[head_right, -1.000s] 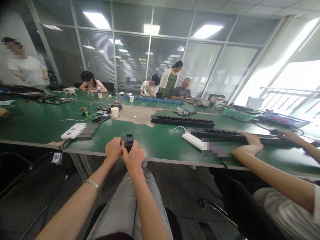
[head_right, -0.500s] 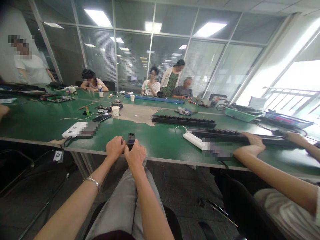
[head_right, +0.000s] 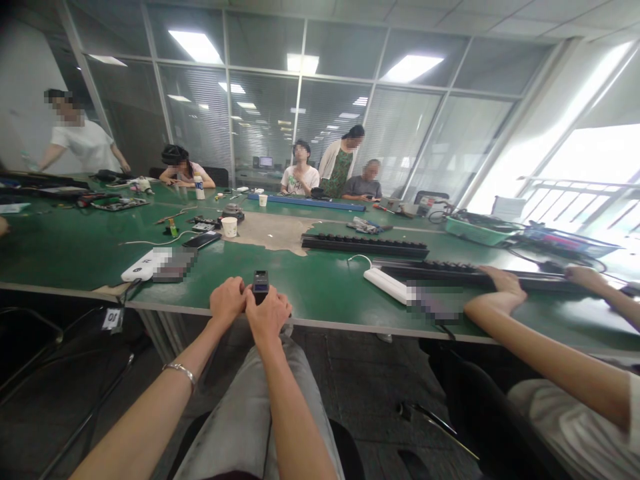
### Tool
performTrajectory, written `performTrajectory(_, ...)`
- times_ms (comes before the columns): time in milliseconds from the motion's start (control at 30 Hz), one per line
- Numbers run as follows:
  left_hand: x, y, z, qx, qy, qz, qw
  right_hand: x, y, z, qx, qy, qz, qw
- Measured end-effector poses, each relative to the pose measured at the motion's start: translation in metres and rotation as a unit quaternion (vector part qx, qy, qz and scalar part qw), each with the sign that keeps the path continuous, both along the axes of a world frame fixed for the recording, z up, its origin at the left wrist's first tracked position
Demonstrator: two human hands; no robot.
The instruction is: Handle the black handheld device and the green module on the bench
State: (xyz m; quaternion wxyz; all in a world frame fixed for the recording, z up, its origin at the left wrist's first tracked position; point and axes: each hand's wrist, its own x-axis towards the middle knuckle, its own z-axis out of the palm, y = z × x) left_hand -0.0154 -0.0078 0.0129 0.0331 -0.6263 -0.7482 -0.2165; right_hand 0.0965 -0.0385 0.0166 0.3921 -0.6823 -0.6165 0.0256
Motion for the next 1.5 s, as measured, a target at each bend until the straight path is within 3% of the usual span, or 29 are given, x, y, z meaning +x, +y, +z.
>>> performTrajectory(167, 0.001, 0.002, 0.000, 0.005, -0.003, 0.005, 1.000, -0.003, 0.002, 0.000, 0.022, 0.008, 0.001, 1.000)
performTrajectory(500, 0.003, 0.000, 0.002, 0.006, -0.009, 0.015, 1.000, 0.020, 0.012, 0.031, 0.087, 0.047, 0.001, 0.995)
performTrajectory(700, 0.005, 0.000, 0.002, 0.013, -0.001, 0.017, 1.000, 0.047, 0.016, 0.010, 0.056, 0.035, -0.024, 0.998)
performTrajectory(933, 0.006, -0.001, 0.002, 0.011, 0.002, 0.017, 1.000, 0.056, 0.013, -0.012, 0.046, 0.009, -0.037, 0.998)
performTrajectory(1500, 0.007, -0.003, 0.005, 0.006, 0.000, 0.010, 1.000, 0.065, 0.012, -0.007, 0.012, -0.031, -0.016, 0.999)
